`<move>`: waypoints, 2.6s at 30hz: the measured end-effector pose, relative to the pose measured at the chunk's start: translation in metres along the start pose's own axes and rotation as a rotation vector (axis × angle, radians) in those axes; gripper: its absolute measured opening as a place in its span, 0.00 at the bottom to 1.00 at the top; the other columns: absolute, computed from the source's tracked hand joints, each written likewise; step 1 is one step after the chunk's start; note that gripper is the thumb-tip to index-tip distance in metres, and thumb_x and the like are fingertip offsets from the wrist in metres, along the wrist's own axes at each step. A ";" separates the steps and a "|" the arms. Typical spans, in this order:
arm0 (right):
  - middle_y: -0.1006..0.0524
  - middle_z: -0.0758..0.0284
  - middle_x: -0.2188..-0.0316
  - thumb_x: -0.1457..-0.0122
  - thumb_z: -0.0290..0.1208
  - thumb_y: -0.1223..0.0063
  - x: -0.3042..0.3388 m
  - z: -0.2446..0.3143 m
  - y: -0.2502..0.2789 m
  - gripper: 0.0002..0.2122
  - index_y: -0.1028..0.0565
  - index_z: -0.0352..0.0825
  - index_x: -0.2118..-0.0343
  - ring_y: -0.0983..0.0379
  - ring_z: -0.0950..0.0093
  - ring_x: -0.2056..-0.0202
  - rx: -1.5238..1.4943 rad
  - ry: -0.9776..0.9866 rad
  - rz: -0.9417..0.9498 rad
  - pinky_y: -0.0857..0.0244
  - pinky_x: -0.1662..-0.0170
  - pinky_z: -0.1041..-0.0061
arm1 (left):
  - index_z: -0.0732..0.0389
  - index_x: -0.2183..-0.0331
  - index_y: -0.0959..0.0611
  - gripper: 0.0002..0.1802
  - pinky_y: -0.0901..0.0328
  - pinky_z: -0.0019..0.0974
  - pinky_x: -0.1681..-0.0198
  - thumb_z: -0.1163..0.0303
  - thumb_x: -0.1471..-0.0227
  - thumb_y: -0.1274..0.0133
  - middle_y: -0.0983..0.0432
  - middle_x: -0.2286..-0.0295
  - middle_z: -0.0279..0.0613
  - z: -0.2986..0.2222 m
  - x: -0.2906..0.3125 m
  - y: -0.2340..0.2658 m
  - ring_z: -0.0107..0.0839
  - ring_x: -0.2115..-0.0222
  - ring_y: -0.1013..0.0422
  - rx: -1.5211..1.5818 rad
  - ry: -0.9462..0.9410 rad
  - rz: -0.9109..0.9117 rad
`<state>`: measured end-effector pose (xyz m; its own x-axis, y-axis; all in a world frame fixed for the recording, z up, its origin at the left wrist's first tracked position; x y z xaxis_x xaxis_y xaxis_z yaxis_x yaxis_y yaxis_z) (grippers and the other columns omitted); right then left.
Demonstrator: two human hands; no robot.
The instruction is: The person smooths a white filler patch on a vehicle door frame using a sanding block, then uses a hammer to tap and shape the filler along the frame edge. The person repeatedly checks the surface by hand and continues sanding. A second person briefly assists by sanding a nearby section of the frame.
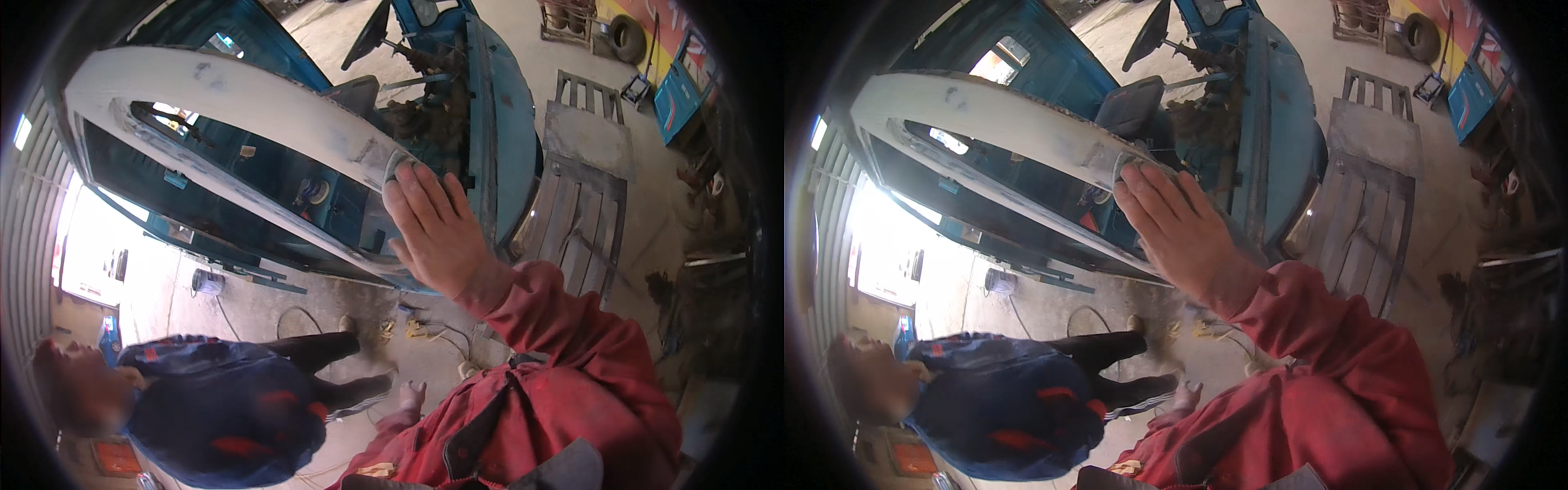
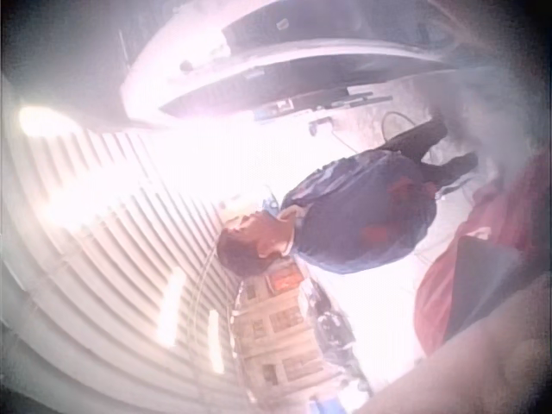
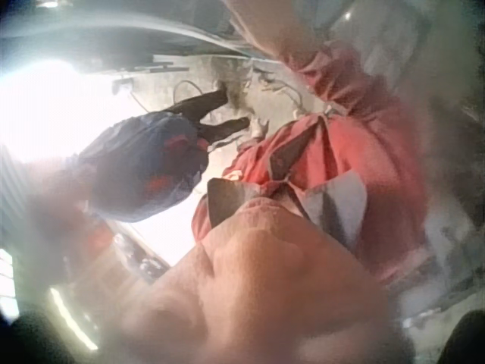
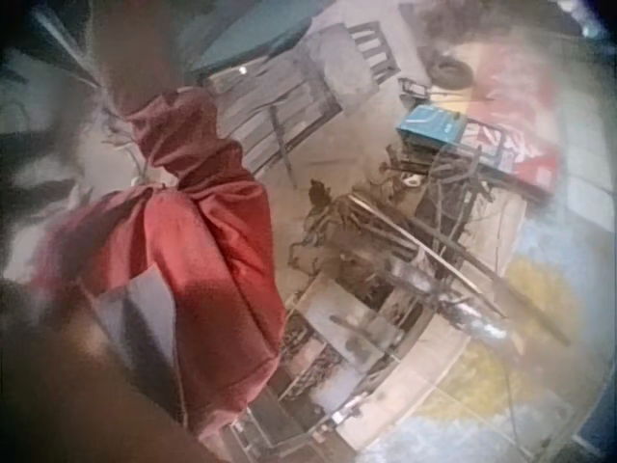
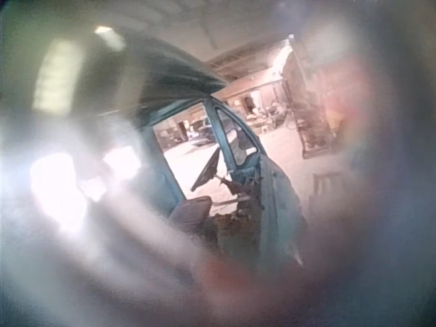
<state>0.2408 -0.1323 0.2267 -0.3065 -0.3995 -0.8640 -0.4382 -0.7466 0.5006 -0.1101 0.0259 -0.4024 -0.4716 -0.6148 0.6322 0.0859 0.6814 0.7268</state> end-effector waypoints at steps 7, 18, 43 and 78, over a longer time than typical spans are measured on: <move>0.40 0.59 0.31 0.51 0.42 0.32 -0.048 0.012 -0.013 0.41 0.36 0.36 0.34 0.48 0.63 0.29 -0.062 0.080 -0.155 0.62 0.28 0.59 | 0.63 0.41 0.25 0.43 0.39 0.47 0.37 0.40 0.48 0.40 0.28 0.44 0.57 0.011 -0.012 -0.009 0.51 0.41 0.33 -0.118 0.036 0.005; 0.40 0.54 0.32 0.54 0.42 0.28 -0.051 0.004 -0.012 0.44 0.36 0.33 0.34 0.48 0.61 0.29 -0.144 0.058 -0.102 0.61 0.28 0.58 | 0.65 0.44 0.24 0.44 0.38 0.47 0.38 0.41 0.51 0.38 0.27 0.45 0.57 0.008 -0.022 -0.005 0.51 0.41 0.33 -0.041 0.015 -0.028; 0.40 0.55 0.32 0.57 0.38 0.28 -0.030 0.001 -0.008 0.45 0.37 0.34 0.33 0.46 0.61 0.30 -0.217 0.017 -0.085 0.56 0.30 0.56 | 0.68 0.44 0.24 0.43 0.42 0.47 0.35 0.42 0.48 0.40 0.32 0.42 0.61 -0.022 -0.019 0.004 0.52 0.39 0.37 -0.003 -0.122 -0.043; 0.42 0.51 0.32 0.55 0.42 0.29 0.008 -0.013 -0.008 0.48 0.42 0.29 0.32 0.48 0.58 0.30 -0.255 -0.060 0.106 0.52 0.31 0.57 | 0.68 0.45 0.23 0.42 0.38 0.46 0.38 0.43 0.49 0.38 0.28 0.44 0.61 0.000 -0.007 0.002 0.53 0.42 0.33 0.055 -0.030 -0.034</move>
<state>0.2527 -0.1360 0.2152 -0.3918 -0.4560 -0.7991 -0.1768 -0.8150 0.5518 -0.1063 0.0311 -0.4056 -0.4998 -0.6260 0.5986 0.0213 0.6820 0.7310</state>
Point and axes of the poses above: each hand's wrist, its own x-axis away from the middle knuckle, its own y-axis out of the back of the hand, z = x × y, the point moved 10 cm from there along -x, towards the middle knuckle
